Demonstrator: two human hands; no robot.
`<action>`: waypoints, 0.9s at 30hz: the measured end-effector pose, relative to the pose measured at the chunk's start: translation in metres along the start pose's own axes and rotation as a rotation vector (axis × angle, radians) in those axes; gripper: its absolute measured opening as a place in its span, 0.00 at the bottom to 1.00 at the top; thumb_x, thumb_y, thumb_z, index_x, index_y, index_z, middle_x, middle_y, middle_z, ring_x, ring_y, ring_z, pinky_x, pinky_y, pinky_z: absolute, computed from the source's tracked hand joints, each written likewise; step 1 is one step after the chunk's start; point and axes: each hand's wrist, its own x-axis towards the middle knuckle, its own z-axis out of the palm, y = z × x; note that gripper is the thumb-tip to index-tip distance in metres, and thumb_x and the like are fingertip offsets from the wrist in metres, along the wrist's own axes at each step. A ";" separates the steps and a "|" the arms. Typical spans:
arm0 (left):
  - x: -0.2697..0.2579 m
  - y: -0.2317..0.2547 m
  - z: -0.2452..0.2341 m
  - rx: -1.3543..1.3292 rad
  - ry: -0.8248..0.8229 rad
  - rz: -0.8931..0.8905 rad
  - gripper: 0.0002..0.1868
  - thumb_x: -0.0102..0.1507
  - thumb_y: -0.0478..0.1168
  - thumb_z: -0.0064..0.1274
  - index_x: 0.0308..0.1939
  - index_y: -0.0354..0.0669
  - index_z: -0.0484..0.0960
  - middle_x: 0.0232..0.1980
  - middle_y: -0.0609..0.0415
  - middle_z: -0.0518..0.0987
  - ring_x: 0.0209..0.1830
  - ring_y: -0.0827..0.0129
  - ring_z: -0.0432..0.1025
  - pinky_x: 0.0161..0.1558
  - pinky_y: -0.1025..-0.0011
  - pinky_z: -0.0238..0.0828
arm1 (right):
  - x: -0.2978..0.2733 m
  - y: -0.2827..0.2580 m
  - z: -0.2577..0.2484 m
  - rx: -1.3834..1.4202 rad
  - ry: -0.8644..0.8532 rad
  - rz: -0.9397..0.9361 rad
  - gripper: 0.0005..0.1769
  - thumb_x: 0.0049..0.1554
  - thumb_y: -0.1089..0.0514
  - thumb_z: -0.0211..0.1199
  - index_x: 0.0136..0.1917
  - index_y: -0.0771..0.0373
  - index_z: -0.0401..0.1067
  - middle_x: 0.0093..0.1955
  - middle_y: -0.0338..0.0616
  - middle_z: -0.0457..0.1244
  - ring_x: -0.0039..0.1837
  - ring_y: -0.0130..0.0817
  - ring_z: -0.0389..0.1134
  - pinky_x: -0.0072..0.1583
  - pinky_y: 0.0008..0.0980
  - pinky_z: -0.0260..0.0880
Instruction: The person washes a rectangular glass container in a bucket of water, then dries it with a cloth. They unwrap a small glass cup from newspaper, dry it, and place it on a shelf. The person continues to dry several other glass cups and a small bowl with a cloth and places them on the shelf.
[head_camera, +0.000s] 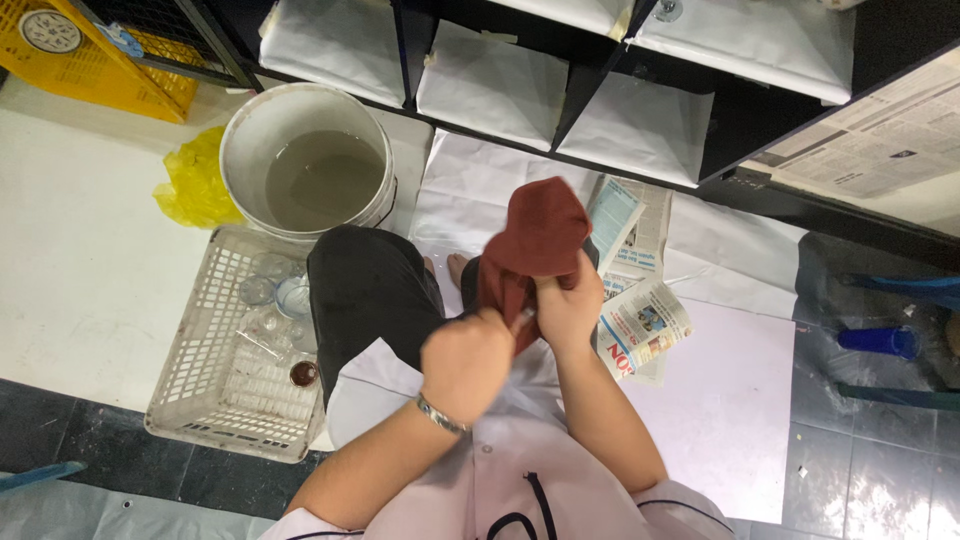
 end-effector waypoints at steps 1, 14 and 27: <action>-0.004 0.006 -0.009 -0.031 0.002 0.058 0.18 0.65 0.47 0.57 0.24 0.45 0.73 0.19 0.52 0.76 0.18 0.61 0.75 0.20 0.65 0.71 | -0.002 0.001 -0.001 -0.124 0.007 -0.060 0.20 0.58 0.57 0.69 0.60 0.70 0.72 0.53 0.45 0.71 0.54 0.28 0.71 0.57 0.30 0.71; -0.002 -0.004 -0.043 -0.906 0.326 0.141 0.11 0.68 0.41 0.55 0.54 0.48 0.78 0.49 0.53 0.84 0.44 0.64 0.79 0.46 0.71 0.77 | 0.010 -0.040 -0.015 0.698 -0.262 0.226 0.25 0.60 0.54 0.65 0.67 0.68 0.68 0.58 0.48 0.67 0.58 0.35 0.68 0.60 0.33 0.69; 0.000 0.004 0.015 -0.942 0.287 0.004 0.44 0.61 0.47 0.64 0.71 0.28 0.57 0.72 0.32 0.70 0.71 0.44 0.69 0.70 0.59 0.65 | -0.013 -0.056 0.008 0.675 -0.335 0.220 0.27 0.56 0.58 0.66 0.67 0.66 0.66 0.58 0.47 0.65 0.58 0.36 0.66 0.60 0.34 0.69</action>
